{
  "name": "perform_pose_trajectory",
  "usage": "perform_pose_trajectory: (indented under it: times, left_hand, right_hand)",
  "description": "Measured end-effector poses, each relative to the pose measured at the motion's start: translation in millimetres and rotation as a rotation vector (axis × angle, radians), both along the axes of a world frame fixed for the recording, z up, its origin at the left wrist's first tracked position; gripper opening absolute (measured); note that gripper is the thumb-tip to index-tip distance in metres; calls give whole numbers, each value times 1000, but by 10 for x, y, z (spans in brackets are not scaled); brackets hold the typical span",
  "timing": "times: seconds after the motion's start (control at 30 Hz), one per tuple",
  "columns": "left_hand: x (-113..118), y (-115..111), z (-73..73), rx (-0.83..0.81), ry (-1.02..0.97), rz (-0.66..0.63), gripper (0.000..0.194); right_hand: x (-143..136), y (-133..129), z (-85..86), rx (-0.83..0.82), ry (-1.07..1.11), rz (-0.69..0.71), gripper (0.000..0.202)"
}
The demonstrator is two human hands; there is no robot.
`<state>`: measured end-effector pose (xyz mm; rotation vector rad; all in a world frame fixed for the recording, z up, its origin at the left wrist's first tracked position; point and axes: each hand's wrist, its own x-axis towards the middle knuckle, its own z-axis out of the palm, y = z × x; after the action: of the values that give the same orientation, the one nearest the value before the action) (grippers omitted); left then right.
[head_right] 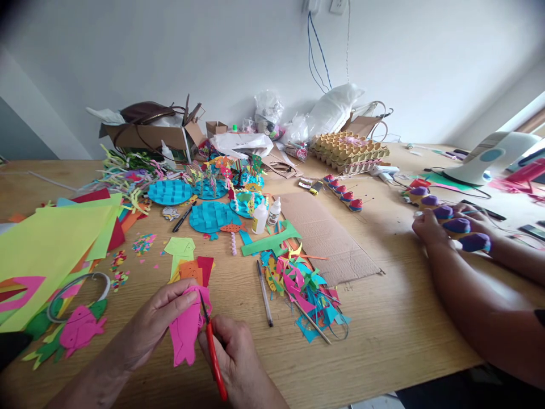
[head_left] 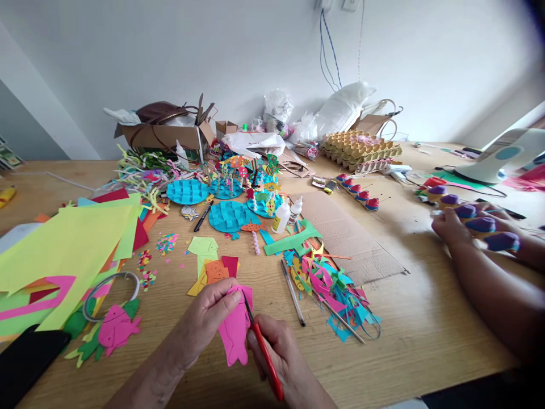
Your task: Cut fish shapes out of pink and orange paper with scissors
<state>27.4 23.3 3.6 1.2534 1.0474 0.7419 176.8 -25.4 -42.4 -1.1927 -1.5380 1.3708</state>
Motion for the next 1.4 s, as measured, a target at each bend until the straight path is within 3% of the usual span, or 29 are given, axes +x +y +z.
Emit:
perform_pose_trajectory:
  times: [0.2, 0.9, 1.13, 1.4]
  left_hand:
    - [9, -6, 7, 59, 77, -47, 29]
    - [-82, 57, 64, -33, 29, -197, 31]
    - [-123, 85, 101, -96, 52, -221, 31]
    - [-88, 83, 85, -40, 66, -215, 31]
  right_hand:
    - [-6, 0, 39, -6, 20, 10, 41]
    - [15, -13, 47, -27, 3, 62, 41]
    - [35, -29, 37, -37, 45, 73, 36]
    - [37, -51, 7, -68, 59, 75, 38]
